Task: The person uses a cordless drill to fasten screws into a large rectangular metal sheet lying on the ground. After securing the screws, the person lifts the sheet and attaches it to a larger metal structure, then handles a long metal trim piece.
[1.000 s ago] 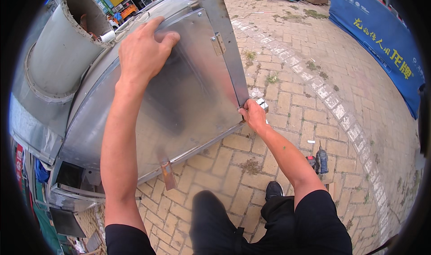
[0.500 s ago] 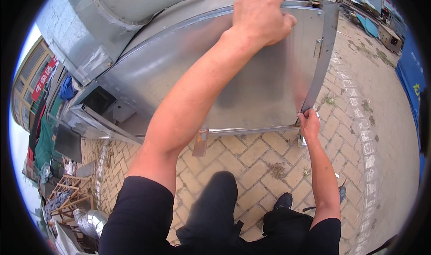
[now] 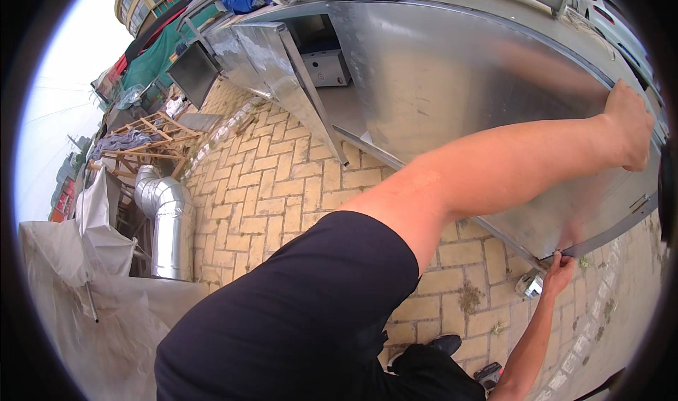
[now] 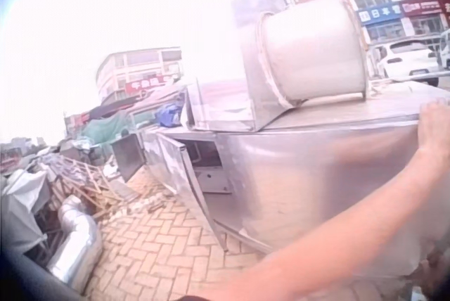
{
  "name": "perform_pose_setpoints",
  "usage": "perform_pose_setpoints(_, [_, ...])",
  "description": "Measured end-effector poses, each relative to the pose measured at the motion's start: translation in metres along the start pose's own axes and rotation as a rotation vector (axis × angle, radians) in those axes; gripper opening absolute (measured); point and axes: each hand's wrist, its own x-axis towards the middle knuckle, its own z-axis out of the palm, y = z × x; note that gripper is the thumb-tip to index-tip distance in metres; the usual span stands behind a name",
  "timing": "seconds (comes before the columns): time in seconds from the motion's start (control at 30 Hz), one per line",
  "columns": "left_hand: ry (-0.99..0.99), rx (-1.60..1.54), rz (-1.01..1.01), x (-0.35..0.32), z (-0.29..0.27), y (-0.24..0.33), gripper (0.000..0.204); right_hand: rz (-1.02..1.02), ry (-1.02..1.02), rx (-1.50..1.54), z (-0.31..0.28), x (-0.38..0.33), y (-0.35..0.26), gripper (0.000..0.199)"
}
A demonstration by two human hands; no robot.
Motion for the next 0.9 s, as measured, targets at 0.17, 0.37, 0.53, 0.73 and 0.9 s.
perform_pose_setpoints(0.17, [-0.001,-0.021,-0.008,0.004,0.003,0.001,0.045,-0.018,-0.002,0.026,0.000,0.003,0.000,0.028])
perform_pose_setpoints(0.37, [0.016,-0.039,-0.012,0.003,0.003,0.000,0.045,-0.021,-0.007,0.058,0.002,0.002,0.003,0.028])
perform_pose_setpoints(0.53, [-0.010,-0.052,-0.007,0.000,-0.001,-0.001,0.043,-0.012,-0.015,0.096,0.005,0.001,0.006,0.028])
perform_pose_setpoints(0.73, [0.002,-0.047,-0.011,0.000,-0.001,0.000,0.043,-0.019,-0.012,0.096,0.004,0.003,0.008,0.028])
perform_pose_setpoints(0.9, [0.109,-0.071,-0.033,0.006,0.008,0.002,0.042,0.032,-0.016,0.104,0.004,0.007,0.003,0.027])
